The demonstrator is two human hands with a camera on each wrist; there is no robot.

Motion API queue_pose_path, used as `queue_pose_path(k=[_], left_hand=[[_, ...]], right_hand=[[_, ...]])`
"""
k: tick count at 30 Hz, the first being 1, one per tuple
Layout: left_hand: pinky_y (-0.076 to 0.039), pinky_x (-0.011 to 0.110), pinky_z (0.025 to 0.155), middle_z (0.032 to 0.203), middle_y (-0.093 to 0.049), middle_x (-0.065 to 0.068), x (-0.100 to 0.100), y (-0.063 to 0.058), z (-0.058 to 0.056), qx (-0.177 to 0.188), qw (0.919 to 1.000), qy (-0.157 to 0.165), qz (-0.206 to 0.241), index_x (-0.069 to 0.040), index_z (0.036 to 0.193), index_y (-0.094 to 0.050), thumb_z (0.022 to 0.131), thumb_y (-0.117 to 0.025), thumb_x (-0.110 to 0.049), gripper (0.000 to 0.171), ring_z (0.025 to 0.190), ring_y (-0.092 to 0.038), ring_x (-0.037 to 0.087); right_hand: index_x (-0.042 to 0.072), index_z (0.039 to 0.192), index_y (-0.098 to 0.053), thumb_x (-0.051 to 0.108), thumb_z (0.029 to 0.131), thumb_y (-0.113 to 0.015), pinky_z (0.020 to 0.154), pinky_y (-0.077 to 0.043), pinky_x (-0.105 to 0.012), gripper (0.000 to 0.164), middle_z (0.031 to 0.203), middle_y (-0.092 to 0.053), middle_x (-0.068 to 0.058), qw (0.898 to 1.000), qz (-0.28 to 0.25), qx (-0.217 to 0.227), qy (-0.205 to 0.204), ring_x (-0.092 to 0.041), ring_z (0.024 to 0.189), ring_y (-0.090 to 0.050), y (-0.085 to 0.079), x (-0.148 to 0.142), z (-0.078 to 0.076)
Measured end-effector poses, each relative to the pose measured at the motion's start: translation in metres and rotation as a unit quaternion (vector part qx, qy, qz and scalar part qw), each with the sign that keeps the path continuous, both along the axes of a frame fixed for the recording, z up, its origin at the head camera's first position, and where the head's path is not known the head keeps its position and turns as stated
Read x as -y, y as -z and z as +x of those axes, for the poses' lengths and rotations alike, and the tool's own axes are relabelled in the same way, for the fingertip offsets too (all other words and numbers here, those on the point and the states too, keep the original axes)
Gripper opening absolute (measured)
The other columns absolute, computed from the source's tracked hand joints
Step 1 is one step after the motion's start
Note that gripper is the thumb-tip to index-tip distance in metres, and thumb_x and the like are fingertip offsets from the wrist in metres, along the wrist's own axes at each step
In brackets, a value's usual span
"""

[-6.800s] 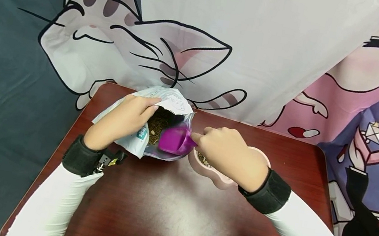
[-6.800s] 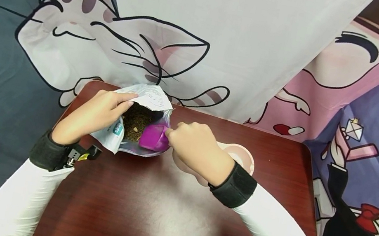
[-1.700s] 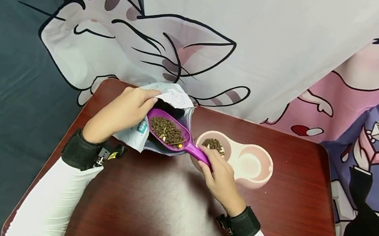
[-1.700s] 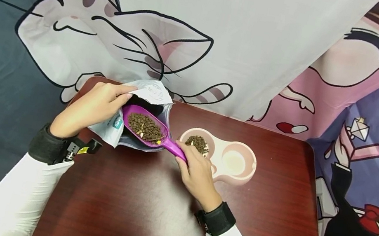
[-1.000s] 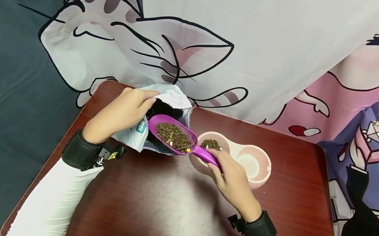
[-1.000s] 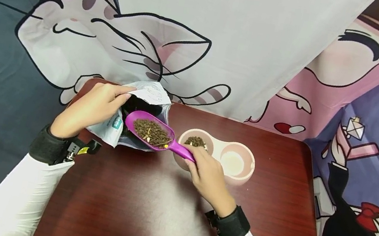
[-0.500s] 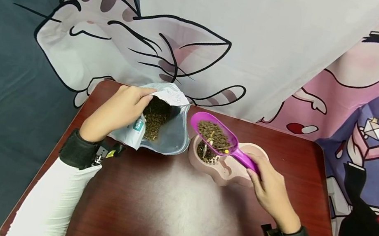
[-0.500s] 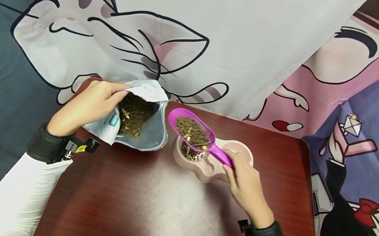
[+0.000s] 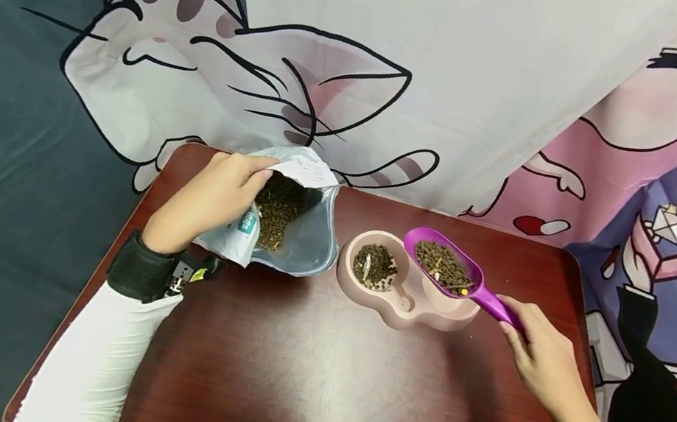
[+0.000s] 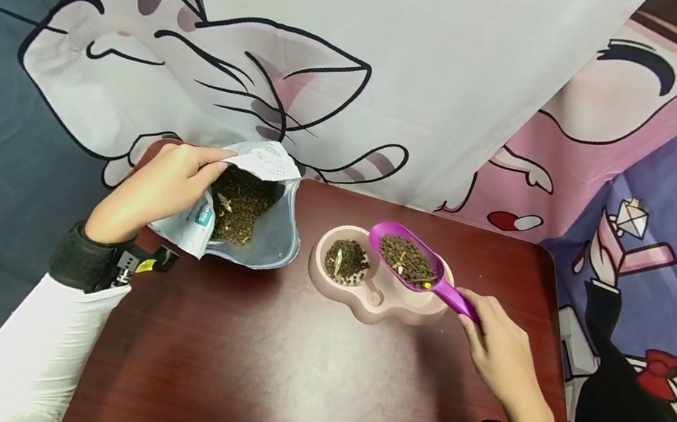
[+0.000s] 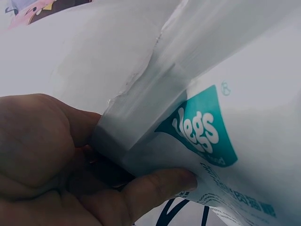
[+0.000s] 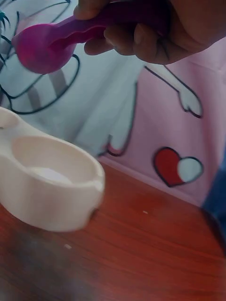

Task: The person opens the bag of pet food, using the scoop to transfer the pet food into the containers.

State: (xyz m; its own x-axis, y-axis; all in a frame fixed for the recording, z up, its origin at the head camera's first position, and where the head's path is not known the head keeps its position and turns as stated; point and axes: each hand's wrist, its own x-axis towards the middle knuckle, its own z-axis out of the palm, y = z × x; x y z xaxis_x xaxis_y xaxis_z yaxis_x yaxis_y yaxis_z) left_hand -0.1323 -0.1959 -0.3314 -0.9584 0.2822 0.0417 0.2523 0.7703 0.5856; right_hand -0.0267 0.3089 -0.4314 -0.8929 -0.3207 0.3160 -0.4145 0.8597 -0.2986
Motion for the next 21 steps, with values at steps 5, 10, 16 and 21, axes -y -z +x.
queue_pose_path(k=[5,10,16,21], left_hand=[[-0.041,0.054,0.116,0.143,-0.062,0.019,0.0,0.0,0.0,-0.002,1.0,-0.002,-0.002,-0.002,0.142,-0.061,0.107,-0.048,-0.011,0.039,0.139,-0.053,0.035],[-0.042,0.053,0.115,0.142,-0.063,0.018,0.001,0.002,0.0,-0.005,1.0,-0.005,-0.004,-0.002,0.141,-0.062,0.106,-0.049,-0.011,0.039,0.138,-0.054,0.034],[-0.042,0.054,0.115,0.142,-0.062,0.019,0.001,0.002,-0.001,-0.003,1.0,-0.004,0.0,-0.002,0.142,-0.062,0.106,-0.048,-0.011,0.039,0.138,-0.054,0.034],[-0.042,0.053,0.115,0.142,-0.062,0.018,0.002,0.005,-0.002,-0.011,0.9999,0.0,-0.001,-0.001,0.141,-0.063,0.106,-0.049,-0.01,0.038,0.138,-0.054,0.034]], right_hand=[[0.015,0.132,-0.068,0.004,0.086,-0.079,0.063,-0.037,-0.026,0.048,0.099,-0.065,0.003,1.0,0.017,0.001,0.01,-0.011,0.078,-0.05,-0.005,-0.019,0.004],[0.016,0.127,-0.071,0.009,0.088,-0.079,0.055,-0.04,-0.034,0.04,0.093,-0.066,0.003,0.999,0.042,0.001,0.017,-0.012,0.071,-0.05,-0.007,-0.036,0.006],[0.013,0.123,-0.073,0.009,0.086,-0.081,0.054,-0.038,-0.035,0.038,0.089,-0.066,0.003,0.998,0.062,-0.002,0.012,-0.012,0.069,-0.048,-0.011,-0.048,0.001],[0.009,0.121,-0.073,0.007,0.082,-0.082,0.054,-0.039,-0.036,0.04,0.089,-0.069,-0.002,0.996,0.091,0.005,-0.001,-0.015,0.067,-0.049,-0.015,-0.05,-0.007]])
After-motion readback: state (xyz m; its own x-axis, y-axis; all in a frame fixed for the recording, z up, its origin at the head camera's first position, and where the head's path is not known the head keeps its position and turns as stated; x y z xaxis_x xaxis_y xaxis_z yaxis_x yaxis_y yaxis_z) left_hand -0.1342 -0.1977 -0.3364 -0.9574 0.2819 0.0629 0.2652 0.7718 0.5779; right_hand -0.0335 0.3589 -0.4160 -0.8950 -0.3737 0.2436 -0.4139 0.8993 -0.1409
